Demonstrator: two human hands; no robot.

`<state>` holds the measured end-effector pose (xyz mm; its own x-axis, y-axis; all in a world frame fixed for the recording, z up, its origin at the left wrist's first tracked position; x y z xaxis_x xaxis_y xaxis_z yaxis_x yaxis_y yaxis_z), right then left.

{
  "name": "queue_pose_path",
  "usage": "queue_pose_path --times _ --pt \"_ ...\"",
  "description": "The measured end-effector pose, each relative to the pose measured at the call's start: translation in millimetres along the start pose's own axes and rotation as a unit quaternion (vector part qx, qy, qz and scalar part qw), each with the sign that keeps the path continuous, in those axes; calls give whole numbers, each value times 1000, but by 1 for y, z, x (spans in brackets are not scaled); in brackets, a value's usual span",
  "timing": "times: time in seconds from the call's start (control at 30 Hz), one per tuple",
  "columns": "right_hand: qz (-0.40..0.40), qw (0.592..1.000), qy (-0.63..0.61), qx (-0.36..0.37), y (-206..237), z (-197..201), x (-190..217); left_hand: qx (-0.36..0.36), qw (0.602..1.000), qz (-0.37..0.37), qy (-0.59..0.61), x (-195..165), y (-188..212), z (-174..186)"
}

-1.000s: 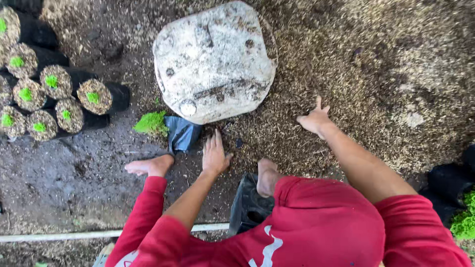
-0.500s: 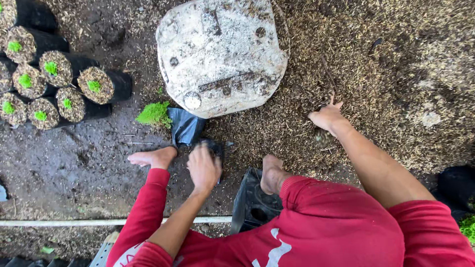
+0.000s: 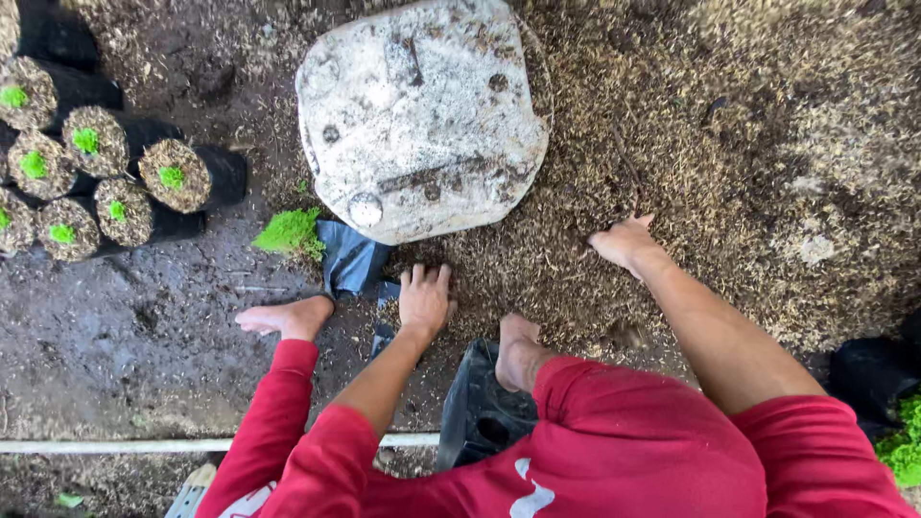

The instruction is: The person removes a small seedling from a black plastic bag, places it into a white container filled with soil, and covers the roots with soil using both hands. The person then places the container with the potted seedling among other similar containers.

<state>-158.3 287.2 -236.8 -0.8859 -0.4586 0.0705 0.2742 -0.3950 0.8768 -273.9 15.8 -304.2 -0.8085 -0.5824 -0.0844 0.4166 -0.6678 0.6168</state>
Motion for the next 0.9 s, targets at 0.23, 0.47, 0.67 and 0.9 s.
queue_pose_path --times 0.23,0.47,0.67,0.9 --pt "0 1000 -13 2 -16 -10 -12 -179 770 330 516 -11 -31 18" --pt "73 995 49 -43 -34 -18 -16 -126 678 270 672 -61 -59 26" --pt "25 995 101 2 -33 -19 -23 -61 637 215 738 -111 -45 44" --pt "-77 997 -28 -5 -33 -24 -38 -105 835 87 534 -108 -19 36"
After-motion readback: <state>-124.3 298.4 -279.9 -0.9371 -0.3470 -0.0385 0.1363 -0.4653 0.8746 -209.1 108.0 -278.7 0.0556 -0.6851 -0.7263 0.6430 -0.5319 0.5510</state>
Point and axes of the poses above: each hand's wrist, its own y-axis away from the middle knuckle, its own z-axis out of the back of the hand, x = y × z, the point moved 5 cm from there along -y, towards the middle knuckle, and after that the axes turned 13 degrees about -x, right-handed, at the moved point
